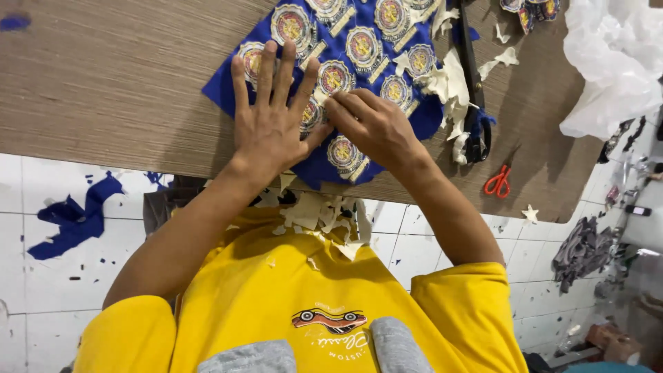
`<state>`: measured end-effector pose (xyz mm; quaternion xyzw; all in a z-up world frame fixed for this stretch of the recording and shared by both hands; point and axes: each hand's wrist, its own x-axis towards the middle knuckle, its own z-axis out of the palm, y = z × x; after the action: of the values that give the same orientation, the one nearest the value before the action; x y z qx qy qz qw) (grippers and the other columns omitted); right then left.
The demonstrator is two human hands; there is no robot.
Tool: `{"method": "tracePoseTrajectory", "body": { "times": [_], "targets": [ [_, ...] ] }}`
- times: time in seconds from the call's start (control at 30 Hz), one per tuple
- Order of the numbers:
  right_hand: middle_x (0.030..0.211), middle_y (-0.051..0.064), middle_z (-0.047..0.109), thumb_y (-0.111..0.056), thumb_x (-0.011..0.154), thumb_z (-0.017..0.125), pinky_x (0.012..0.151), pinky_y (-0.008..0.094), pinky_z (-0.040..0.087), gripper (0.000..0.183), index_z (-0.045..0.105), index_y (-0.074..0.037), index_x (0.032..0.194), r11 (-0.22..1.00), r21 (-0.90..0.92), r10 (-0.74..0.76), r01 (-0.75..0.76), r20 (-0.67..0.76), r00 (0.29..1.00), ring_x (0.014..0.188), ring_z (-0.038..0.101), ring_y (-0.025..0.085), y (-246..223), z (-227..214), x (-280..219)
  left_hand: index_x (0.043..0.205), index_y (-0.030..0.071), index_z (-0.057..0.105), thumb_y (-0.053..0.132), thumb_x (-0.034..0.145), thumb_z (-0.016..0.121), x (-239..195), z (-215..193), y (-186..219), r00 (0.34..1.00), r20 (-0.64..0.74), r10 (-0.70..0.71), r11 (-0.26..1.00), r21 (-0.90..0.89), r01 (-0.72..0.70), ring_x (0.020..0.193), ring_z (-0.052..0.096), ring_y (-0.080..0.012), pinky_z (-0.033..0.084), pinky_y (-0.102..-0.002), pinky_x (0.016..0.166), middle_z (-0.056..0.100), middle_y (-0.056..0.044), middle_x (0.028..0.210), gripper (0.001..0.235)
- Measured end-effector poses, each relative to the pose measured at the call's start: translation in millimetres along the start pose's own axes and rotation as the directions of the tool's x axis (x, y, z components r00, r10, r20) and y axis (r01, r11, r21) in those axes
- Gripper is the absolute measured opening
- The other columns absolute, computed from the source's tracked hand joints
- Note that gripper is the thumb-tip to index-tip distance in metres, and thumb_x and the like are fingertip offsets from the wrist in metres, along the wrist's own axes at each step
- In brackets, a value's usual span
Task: Trimming excess fabric from embroidered patches by peeling off the backing and using scissors.
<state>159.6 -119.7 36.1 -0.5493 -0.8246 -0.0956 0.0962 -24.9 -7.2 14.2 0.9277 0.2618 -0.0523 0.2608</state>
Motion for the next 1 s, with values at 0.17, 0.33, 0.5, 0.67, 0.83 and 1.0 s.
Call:
{"method": "tracePoseTrajectory", "body": {
  "times": [0.17,0.33,0.5,0.67,0.83,1.0],
  "targets": [
    [0.094,0.005,0.065,-0.001,0.095,0.082,0.069,0.027,0.059,0.017,0.067,-0.006,0.101,0.99,-0.107,-0.095,0.095,0.014,0.995,0.08,0.064,0.017,7.2,-6.5,9.5,0.171,0.025,-0.005,0.08,0.096,0.026,8.3,13.5,-4.9,0.999,-0.032,0.002,0.999,0.033,-0.001,0.16,-0.02,-0.0318,-0.014,-0.067,0.124,-0.02,-0.009,0.173,0.098],
    [0.088,0.004,0.067,0.001,0.093,0.079,0.064,0.023,0.058,0.013,0.068,-0.004,0.097,0.978,-0.201,-0.057,0.053,-0.016,0.998,0.072,0.062,0.013,5.6,10.2,8.6,0.171,0.027,-0.01,0.086,0.094,0.022,12.0,18.6,-7.4,1.0,-0.021,0.004,0.996,0.094,-0.002,0.158,-0.024,-0.0302,-0.017,-0.065,0.122,-0.025,-0.007,0.172,0.102],
    [0.088,0.008,0.068,-0.004,0.101,0.068,0.065,0.028,0.058,0.006,0.064,-0.004,0.097,0.984,-0.043,0.168,-0.17,-0.062,0.984,0.073,0.066,0.018,-4.2,20.6,1.4,0.172,0.026,-0.007,0.083,0.094,0.029,7.4,10.3,-3.3,1.0,-0.009,-0.009,0.998,0.064,0.009,0.158,-0.023,-0.0287,-0.015,-0.065,0.124,-0.024,-0.007,0.171,0.103],
    [0.067,-0.002,0.041,-0.008,0.107,0.041,0.04,0.023,0.025,0.024,0.048,-0.013,0.084,0.775,0.013,0.603,-0.632,-0.311,0.734,0.052,0.032,0.008,33.1,59.4,-34.2,0.171,0.029,-0.008,0.084,0.092,0.033,3.3,1.6,-5.5,0.999,0.009,-0.033,0.999,0.043,0.032,0.159,-0.022,-0.0274,-0.014,-0.068,0.124,-0.023,-0.004,0.172,0.105],
    [0.071,0.002,0.052,-0.024,0.11,0.044,0.046,0.028,0.04,0.028,0.054,-0.01,0.087,0.534,0.246,0.843,-0.809,-0.237,0.483,0.056,0.049,0.012,56.5,14.6,-69.6,0.171,0.022,-0.007,0.087,0.088,0.029,4.0,6.9,-18.5,0.998,-0.019,0.063,0.997,0.037,-0.063,0.16,-0.021,-0.0245,-0.016,-0.065,0.124,-0.02,-0.003,0.173,0.111],
    [0.132,0.016,0.043,0.005,0.096,0.069,0.11,0.042,0.06,0.046,0.05,-0.01,0.136,0.628,0.28,0.776,-0.726,-0.148,0.614,0.124,0.052,0.032,26.4,2.5,-43.4,0.169,0.018,-0.005,0.098,0.073,0.025,25.3,19.5,-40.9,0.973,-0.11,0.2,0.977,0.089,-0.191,0.161,-0.023,-0.0199,-0.019,-0.065,0.123,-0.016,0.001,0.176,0.129]
  ]
}}
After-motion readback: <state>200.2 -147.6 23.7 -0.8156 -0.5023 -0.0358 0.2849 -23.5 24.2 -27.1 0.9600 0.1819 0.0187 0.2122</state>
